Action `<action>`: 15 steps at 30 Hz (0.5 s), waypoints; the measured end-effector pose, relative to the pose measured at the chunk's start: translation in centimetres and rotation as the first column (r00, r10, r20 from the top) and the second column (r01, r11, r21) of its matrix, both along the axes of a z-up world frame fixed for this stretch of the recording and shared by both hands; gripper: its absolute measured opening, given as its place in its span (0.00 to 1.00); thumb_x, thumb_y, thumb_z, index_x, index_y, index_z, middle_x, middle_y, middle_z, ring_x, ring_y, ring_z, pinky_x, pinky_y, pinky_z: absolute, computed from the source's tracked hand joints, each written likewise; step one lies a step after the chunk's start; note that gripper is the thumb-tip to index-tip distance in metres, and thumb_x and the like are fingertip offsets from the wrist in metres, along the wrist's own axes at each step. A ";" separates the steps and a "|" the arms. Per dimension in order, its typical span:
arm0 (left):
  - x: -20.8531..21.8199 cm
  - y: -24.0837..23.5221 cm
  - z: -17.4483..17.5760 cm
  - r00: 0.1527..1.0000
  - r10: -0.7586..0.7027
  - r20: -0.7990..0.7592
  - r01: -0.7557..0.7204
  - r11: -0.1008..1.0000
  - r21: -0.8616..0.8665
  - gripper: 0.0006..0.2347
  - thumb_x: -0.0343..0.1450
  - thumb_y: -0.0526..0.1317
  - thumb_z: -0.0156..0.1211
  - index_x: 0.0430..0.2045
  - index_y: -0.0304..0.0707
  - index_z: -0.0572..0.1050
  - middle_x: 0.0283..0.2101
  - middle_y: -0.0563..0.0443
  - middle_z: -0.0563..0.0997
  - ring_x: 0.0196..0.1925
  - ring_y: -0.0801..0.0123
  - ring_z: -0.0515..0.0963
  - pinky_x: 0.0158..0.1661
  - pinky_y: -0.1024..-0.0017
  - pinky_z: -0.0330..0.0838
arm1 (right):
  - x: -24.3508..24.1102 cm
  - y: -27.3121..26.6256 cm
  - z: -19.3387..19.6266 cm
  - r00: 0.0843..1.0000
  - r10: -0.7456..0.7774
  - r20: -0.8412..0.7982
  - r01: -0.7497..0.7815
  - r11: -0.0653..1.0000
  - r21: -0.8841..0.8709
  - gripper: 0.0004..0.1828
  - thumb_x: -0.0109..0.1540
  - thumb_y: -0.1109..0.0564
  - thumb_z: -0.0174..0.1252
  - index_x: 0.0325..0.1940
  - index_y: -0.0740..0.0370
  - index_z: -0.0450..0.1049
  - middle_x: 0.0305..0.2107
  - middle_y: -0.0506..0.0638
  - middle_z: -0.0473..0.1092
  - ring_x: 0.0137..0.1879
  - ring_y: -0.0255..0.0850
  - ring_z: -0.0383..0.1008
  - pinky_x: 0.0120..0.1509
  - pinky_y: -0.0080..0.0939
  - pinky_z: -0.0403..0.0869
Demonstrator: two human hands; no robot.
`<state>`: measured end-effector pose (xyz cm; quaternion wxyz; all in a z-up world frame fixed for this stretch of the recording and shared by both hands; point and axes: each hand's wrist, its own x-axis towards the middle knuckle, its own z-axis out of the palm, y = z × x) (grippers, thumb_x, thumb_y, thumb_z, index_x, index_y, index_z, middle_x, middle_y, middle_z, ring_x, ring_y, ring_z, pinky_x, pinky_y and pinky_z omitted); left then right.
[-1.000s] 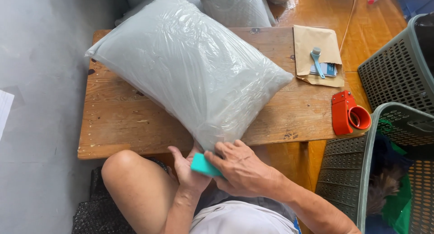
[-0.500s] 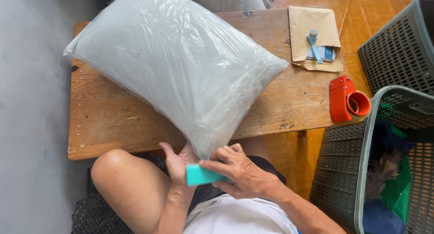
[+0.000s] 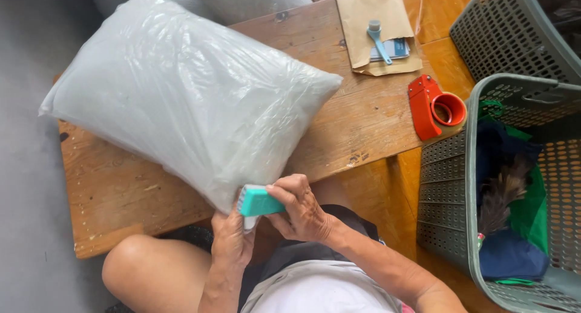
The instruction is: The person uses a green brush to scrub the surface of a white pillow wrapped in clear plastic. The pillow is placed on a wooden table, and the person repeatedly brushes different areas of the pillow's surface.
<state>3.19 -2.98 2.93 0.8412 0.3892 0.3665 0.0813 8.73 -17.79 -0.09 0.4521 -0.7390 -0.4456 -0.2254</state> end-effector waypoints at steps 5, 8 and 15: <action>0.0 0.2 2.1 0.978 0.149 -0.146 -0.136 0.986 0.096 0.22 0.64 0.38 0.66 0.49 0.19 0.74 0.53 0.39 0.82 0.50 0.58 0.82 0.45 0.59 0.80 | 9.1 -1.4 -4.2 0.921 -0.376 -0.102 0.387 0.913 0.129 0.26 0.68 0.52 0.53 0.64 0.69 0.56 0.49 0.63 0.60 0.54 0.56 0.64 0.60 0.55 0.67; 0.1 0.5 3.3 0.974 0.128 -0.186 -0.111 0.989 0.099 0.24 0.64 0.40 0.64 0.52 0.21 0.72 0.56 0.41 0.80 0.52 0.56 0.81 0.47 0.55 0.80 | 13.3 -3.0 -4.9 0.701 -0.530 -0.477 0.663 0.731 0.161 0.27 0.66 0.49 0.54 0.63 0.66 0.57 0.49 0.58 0.59 0.55 0.51 0.64 0.59 0.51 0.68; -0.4 -0.2 2.6 0.984 0.093 -0.149 -0.083 0.994 0.070 0.25 0.68 0.40 0.55 0.61 0.26 0.68 0.60 0.38 0.77 0.56 0.52 0.78 0.55 0.49 0.75 | 3.7 -0.4 -0.4 0.988 -0.063 0.143 0.058 0.998 0.039 0.25 0.65 0.53 0.62 0.65 0.55 0.66 0.48 0.54 0.63 0.49 0.50 0.71 0.53 0.50 0.74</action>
